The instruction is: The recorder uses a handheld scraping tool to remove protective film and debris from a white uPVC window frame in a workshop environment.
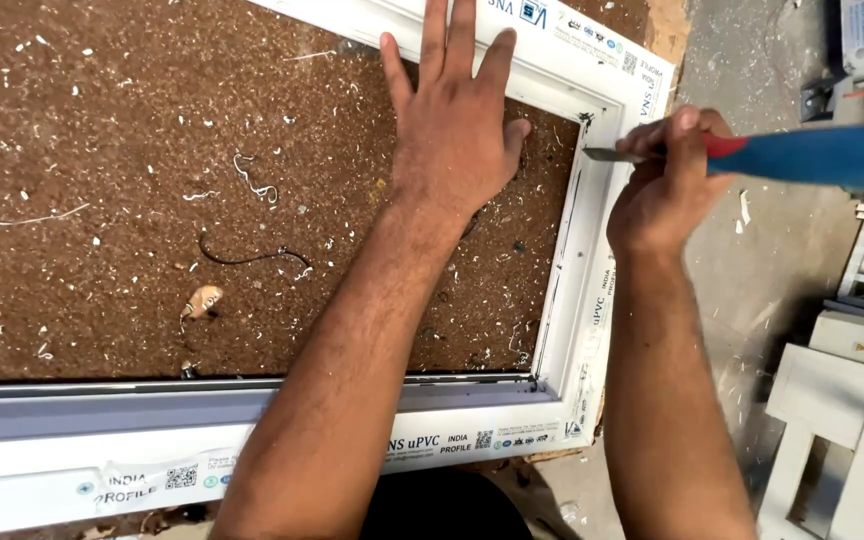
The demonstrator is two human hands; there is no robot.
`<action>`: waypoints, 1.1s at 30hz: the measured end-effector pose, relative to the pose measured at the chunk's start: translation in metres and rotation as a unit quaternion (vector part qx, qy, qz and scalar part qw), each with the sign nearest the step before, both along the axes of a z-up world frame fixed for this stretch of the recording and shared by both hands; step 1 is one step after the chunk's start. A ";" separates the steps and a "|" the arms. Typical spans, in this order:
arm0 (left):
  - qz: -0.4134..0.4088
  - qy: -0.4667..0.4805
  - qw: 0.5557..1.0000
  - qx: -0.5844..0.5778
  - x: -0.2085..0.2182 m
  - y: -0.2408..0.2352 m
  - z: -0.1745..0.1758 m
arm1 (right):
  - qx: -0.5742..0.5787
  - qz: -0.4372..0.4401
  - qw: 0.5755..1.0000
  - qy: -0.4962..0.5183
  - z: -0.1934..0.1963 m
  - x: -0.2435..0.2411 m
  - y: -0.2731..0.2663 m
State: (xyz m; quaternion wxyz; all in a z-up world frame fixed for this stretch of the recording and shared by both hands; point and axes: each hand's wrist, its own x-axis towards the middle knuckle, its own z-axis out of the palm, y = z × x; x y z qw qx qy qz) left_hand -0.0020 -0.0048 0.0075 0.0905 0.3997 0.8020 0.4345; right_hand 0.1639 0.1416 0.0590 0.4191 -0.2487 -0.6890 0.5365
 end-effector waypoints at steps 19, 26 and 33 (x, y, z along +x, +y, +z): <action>-0.012 -0.016 1.000 -0.001 -0.004 0.002 0.002 | -0.036 0.065 0.997 0.015 -0.005 0.031 -0.028; -0.011 -0.013 1.000 0.004 -0.003 0.002 0.003 | -0.008 0.085 0.996 -0.004 -0.001 0.043 -0.043; -0.006 0.004 1.000 0.013 -0.003 0.004 -0.003 | -0.029 0.100 0.994 0.016 -0.003 0.065 -0.064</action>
